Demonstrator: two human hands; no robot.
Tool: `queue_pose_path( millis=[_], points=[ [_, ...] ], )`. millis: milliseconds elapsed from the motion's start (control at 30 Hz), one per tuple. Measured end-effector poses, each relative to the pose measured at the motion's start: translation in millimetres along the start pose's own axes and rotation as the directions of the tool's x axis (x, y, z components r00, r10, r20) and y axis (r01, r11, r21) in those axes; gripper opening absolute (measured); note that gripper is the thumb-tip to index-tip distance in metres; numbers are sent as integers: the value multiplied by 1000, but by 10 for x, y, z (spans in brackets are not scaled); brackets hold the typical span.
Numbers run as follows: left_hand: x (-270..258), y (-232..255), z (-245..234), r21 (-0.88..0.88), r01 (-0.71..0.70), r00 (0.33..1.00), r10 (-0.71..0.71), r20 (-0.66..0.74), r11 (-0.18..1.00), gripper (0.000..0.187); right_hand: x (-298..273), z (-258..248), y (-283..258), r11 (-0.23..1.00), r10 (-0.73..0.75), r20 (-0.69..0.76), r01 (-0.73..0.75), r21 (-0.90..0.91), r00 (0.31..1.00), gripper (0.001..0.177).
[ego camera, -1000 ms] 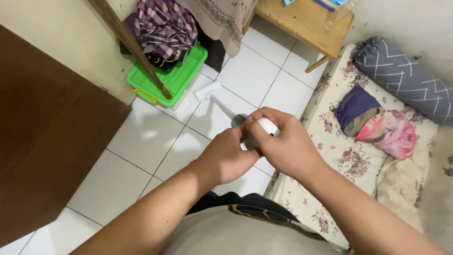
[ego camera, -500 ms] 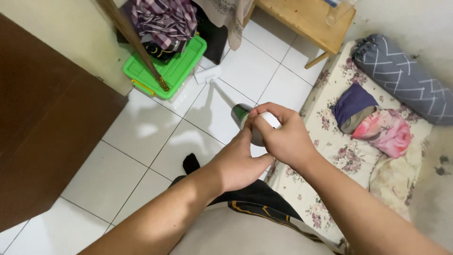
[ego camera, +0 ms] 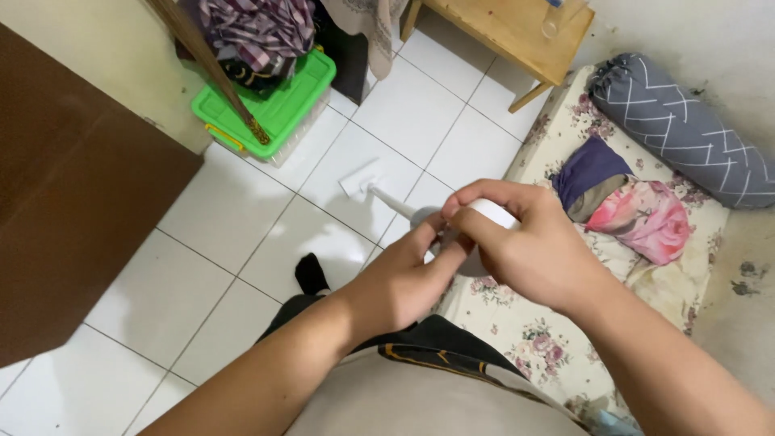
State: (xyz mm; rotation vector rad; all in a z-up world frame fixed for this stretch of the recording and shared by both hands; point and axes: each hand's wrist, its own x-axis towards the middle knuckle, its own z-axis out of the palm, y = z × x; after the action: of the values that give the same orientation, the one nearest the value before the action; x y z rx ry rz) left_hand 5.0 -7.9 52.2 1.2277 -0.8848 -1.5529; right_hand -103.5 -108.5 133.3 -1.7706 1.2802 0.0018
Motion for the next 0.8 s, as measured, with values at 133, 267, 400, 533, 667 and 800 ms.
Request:
queue_pose_path(
  millis=[133,267,400,533,667,800],
  points=[
    [107,-180,247,126,29,999,-23,-47,992,61,114,-43,472,994,-54,38,50,94,998,21],
    [161,-560,486,15,-138,986,139,-88,990,63,123,-83,813,974,-70,122,41,225,990,19],
    [26,-388,863,36,-88,968,94,-234,995,60,-86,-328,874,980,-68,168,34,197,983,19],
    [-26,-561,1122,56,-108,941,120,-318,993,57,-438,-647,819,996,-25,207,7,90,978,21],
    [-90,-574,1414,-41,-130,952,114,-284,991,57,-679,-750,1016,999,-8,213,1,32,977,21],
    [-202,-645,1633,28,-31,927,39,-374,999,56,-652,-628,1438,992,-99,220,80,93,971,18]
  ],
)
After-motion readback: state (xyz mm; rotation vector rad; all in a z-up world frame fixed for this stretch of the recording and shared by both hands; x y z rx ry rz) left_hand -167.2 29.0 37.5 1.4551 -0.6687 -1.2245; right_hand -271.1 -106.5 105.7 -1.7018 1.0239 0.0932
